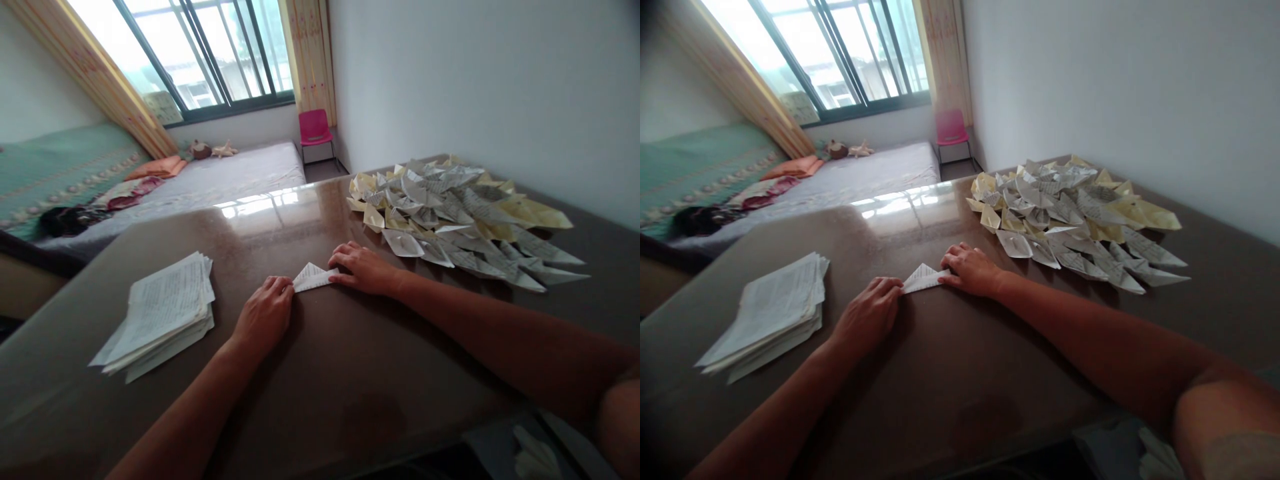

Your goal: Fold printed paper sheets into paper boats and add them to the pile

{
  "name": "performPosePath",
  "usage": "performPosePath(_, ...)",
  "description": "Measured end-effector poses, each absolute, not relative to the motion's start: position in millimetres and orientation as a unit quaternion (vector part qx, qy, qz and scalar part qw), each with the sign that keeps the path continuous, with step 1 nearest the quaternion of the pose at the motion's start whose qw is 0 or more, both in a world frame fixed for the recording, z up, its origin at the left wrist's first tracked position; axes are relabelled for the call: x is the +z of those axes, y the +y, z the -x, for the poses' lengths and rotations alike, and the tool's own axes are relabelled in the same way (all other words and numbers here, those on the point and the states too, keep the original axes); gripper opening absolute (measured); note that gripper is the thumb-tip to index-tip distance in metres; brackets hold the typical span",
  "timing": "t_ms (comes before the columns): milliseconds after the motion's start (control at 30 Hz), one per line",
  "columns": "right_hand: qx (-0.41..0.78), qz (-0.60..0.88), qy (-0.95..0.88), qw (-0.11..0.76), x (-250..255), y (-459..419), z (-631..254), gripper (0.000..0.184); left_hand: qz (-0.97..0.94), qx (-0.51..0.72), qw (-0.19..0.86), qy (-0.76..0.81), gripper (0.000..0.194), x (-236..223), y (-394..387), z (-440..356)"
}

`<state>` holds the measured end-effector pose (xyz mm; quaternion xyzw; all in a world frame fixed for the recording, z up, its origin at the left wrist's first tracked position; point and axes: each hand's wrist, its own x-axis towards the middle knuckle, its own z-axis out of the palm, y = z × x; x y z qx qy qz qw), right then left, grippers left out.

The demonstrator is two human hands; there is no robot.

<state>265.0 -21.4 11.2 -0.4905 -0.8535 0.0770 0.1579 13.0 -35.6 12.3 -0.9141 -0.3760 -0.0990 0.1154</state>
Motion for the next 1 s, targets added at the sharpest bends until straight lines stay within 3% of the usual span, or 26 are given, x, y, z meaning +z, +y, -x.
performPosePath(367, 0.240, 0.498, -0.807, 0.208, 5, -20, -247, 0.020, 0.920, -0.133, 0.075, -0.360, 0.020, 8, -36, -19)
performPosePath(600, 0.254, 0.422, -0.829, 0.265, 2, -27, -243, 0.006, 0.902, -0.151, 0.131, -0.382, 0.046, 17, -42, -24)
performPosePath(833, 0.276, 0.466, -0.798, 0.266, 2, -24, -242, 0.010, 0.901, -0.170, 0.141, -0.373, 0.044, 13, -39, -23)
performPosePath(1000, 0.308, 0.477, -0.787, 0.240, 8, -23, -241, 0.011, 0.918, -0.165, 0.059, -0.357, 0.037, 4, -36, -29)
